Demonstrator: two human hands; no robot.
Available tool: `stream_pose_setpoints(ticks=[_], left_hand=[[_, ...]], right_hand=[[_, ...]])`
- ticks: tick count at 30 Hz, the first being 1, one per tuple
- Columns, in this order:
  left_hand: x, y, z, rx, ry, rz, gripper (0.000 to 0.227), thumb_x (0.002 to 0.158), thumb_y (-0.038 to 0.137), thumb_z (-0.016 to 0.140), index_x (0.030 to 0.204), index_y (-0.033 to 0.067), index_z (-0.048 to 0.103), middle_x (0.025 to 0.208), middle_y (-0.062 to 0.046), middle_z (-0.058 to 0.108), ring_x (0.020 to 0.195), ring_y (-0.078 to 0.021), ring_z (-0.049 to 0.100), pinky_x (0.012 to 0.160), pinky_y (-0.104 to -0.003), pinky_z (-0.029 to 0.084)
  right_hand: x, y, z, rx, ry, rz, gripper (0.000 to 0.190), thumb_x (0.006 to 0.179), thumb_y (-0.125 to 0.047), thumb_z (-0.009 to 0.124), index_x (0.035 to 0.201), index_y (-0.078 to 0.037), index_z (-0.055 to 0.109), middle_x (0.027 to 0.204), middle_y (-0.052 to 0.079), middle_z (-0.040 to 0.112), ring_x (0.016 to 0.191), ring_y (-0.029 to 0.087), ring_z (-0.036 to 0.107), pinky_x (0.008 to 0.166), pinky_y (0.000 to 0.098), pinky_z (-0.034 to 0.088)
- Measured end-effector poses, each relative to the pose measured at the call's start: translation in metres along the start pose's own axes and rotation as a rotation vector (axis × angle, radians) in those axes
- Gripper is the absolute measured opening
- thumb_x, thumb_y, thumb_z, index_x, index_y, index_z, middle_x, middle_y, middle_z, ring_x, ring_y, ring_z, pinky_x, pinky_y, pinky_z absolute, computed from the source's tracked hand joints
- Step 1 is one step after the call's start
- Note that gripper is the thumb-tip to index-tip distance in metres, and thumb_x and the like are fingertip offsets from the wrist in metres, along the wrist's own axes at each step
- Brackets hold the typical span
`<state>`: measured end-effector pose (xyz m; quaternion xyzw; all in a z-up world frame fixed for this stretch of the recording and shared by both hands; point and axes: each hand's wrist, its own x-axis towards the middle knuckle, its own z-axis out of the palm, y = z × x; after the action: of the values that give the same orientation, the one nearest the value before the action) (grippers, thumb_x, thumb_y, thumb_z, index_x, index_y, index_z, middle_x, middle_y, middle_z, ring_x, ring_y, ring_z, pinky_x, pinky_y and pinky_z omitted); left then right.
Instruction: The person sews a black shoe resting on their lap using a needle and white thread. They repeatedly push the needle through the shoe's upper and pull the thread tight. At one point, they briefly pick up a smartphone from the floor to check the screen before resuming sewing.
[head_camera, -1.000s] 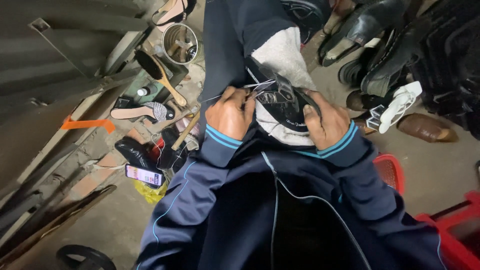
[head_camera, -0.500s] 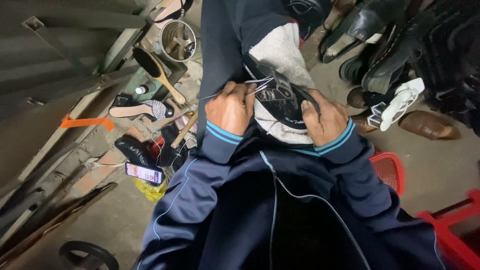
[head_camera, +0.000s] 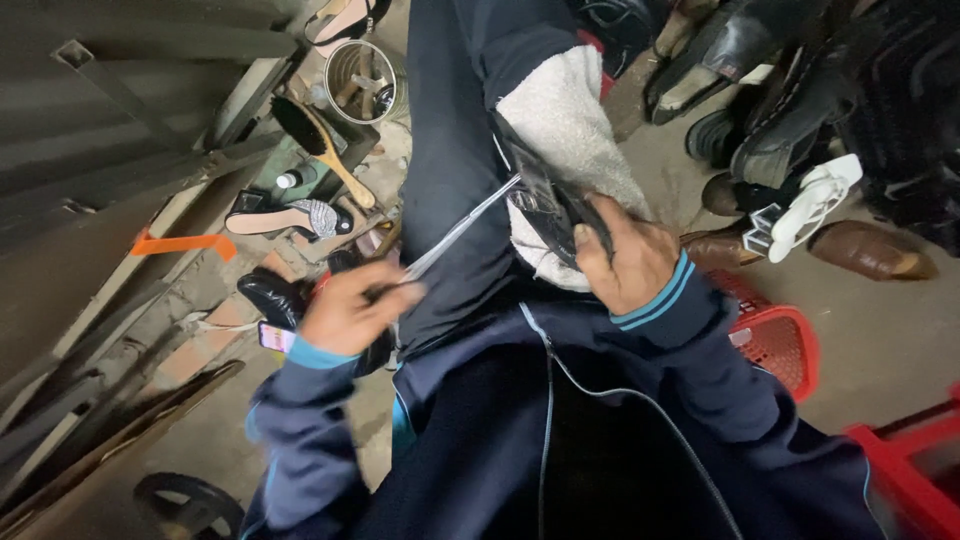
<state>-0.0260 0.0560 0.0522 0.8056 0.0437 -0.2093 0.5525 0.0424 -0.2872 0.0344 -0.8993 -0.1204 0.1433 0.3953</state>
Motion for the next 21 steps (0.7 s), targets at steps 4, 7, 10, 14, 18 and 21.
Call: stream_pose_setpoints(ticks=[4, 7, 10, 14, 18, 21], left_hand=[[-0.101, -0.104, -0.078, 0.303, 0.277, -0.5, 0.009, 0.096, 0.024, 0.078, 0.096, 0.0157, 0.082, 0.084, -0.014, 0.077, 0.089, -0.0343, 0.074, 0.082, -0.043, 0.056], [-0.217, -0.234, -0.135, 0.464, 0.569, -0.821, 0.012, 0.109, 0.032, 0.071, 0.103, 0.0265, 0.08, 0.084, -0.003, 0.074, 0.087, -0.0238, 0.071, 0.084, -0.04, 0.056], [-0.276, -0.3, -0.143, 0.626, 0.803, -1.094, 0.036, 0.103, 0.045, 0.08, 0.092, 0.0099, 0.078, 0.075, -0.009, 0.074, 0.078, -0.0295, 0.074, 0.078, -0.048, 0.056], [-0.274, -0.329, -0.125, 0.68, 0.56, -1.334, 0.032, 0.098, 0.047, 0.074, 0.122, 0.0266, 0.071, 0.124, -0.002, 0.066, 0.111, -0.0335, 0.067, 0.095, -0.054, 0.052], [-0.169, -0.244, -0.048, 0.889, 0.803, -0.542, 0.04, 0.097, 0.013, 0.076, 0.134, 0.0014, 0.065, 0.11, -0.023, 0.075, 0.098, -0.0416, 0.072, 0.086, -0.049, 0.057], [-0.045, -0.112, 0.01, 0.491, 0.86, -0.023, 0.025, 0.09, 0.0, 0.079, 0.112, -0.0044, 0.07, 0.101, -0.028, 0.068, 0.092, -0.0504, 0.067, 0.084, -0.052, 0.054]], right_hand=[[0.0, -0.012, 0.009, -0.048, 0.03, -0.077, 0.039, 0.101, -0.027, 0.05, 0.115, 0.003, 0.071, 0.044, 0.012, 0.049, 0.032, 0.026, 0.046, 0.035, 0.0364, 0.037], [0.006, -0.024, 0.008, -0.106, 0.043, -0.153, 0.043, 0.102, -0.031, 0.051, 0.115, 0.005, 0.071, 0.044, 0.013, 0.048, 0.031, 0.025, 0.045, 0.035, 0.0345, 0.037], [0.006, -0.027, 0.006, -0.145, 0.067, -0.182, 0.043, 0.103, -0.031, 0.053, 0.115, 0.005, 0.071, 0.044, 0.014, 0.05, 0.032, 0.024, 0.047, 0.034, 0.0335, 0.037], [0.003, -0.022, 0.007, -0.156, 0.075, -0.168, 0.048, 0.101, -0.038, 0.054, 0.118, 0.004, 0.073, 0.047, 0.014, 0.055, 0.035, 0.027, 0.052, 0.035, 0.035, 0.038], [0.005, -0.041, -0.011, -0.187, -0.007, -0.203, 0.076, 0.091, -0.061, 0.067, 0.127, 0.006, 0.069, 0.061, 0.023, 0.065, 0.055, 0.039, 0.068, 0.046, 0.0462, 0.048], [-0.015, -0.01, -0.02, -0.062, -0.074, -0.175, 0.069, 0.081, -0.049, 0.082, 0.13, 0.0, 0.071, 0.072, 0.028, 0.071, 0.066, 0.047, 0.07, 0.06, 0.0525, 0.056]])
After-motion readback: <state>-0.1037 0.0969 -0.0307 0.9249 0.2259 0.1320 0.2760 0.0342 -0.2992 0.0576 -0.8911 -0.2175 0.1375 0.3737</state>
